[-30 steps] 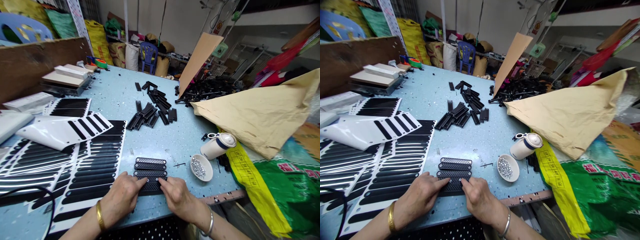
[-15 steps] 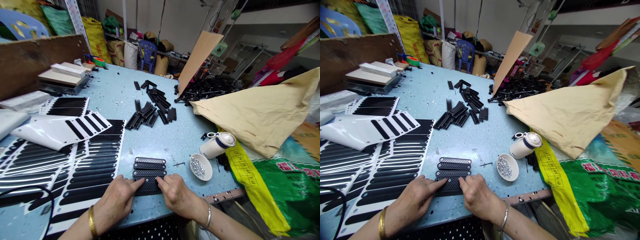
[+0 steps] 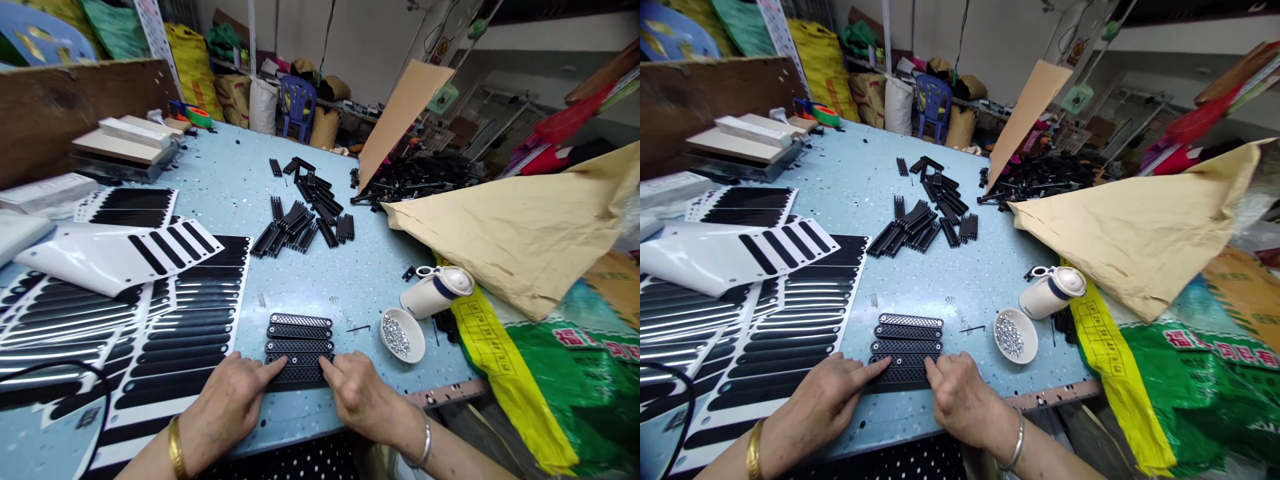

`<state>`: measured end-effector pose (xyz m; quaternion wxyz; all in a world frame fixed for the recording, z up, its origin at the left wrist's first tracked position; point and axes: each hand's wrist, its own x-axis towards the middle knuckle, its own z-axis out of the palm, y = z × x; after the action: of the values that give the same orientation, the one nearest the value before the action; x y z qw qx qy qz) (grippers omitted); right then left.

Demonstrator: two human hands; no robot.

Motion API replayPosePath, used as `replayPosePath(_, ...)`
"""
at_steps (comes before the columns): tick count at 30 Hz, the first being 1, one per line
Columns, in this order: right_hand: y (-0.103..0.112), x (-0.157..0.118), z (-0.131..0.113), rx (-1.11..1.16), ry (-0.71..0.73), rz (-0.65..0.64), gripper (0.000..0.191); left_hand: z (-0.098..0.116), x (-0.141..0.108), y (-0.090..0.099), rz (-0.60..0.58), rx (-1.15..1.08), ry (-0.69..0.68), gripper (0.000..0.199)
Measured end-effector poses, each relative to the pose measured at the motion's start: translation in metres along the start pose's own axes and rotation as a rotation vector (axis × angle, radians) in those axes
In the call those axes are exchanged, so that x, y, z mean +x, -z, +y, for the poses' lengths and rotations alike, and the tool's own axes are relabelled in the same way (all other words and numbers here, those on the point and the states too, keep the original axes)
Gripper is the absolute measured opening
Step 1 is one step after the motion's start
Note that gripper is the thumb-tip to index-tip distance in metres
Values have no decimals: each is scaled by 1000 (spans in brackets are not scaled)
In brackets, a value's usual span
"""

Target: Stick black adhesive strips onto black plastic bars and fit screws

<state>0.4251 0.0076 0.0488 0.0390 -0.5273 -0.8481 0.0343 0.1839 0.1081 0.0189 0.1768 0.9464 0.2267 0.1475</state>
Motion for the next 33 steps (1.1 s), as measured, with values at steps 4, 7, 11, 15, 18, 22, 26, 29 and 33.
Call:
replayPosePath(4, -4, -15, 4, -34, -41, 41, 44, 0, 0, 1, 5, -3, -8, 51)
replayPosePath(7, -5, -19, 6, -59, -45, 39, 43, 0, 0, 1, -3, 1, -12, 50)
replayPosePath(11, -5, -18, 6, -66, -38, 41, 42, -1, -1, -1, -13, -1, -19, 51)
replayPosePath(15, -9, -19, 8, -24, -40, 39, 40, -2, -3, 0, -15, -3, -7, 52)
replayPosePath(18, -14, -23, 8, 31, -47, 60, 44, -4, -7, 3, 4, 7, 4, 52)
replayPosePath(22, -20, -29, 8, 53, -49, 61, 48, -9, -15, 9, 32, 13, 31, 53)
replayPosePath(26, -24, -31, 9, 66, -40, 51, 49, -11, -20, 10, 56, -53, 54, 50)
replayPosePath(29, -26, -31, 10, 66, -38, 54, 48, -11, -23, 9, 70, -181, 76, 49)
replayPosePath(33, -26, -31, 10, 62, -40, 51, 48, -12, -24, 6, 82, -255, 83, 51)
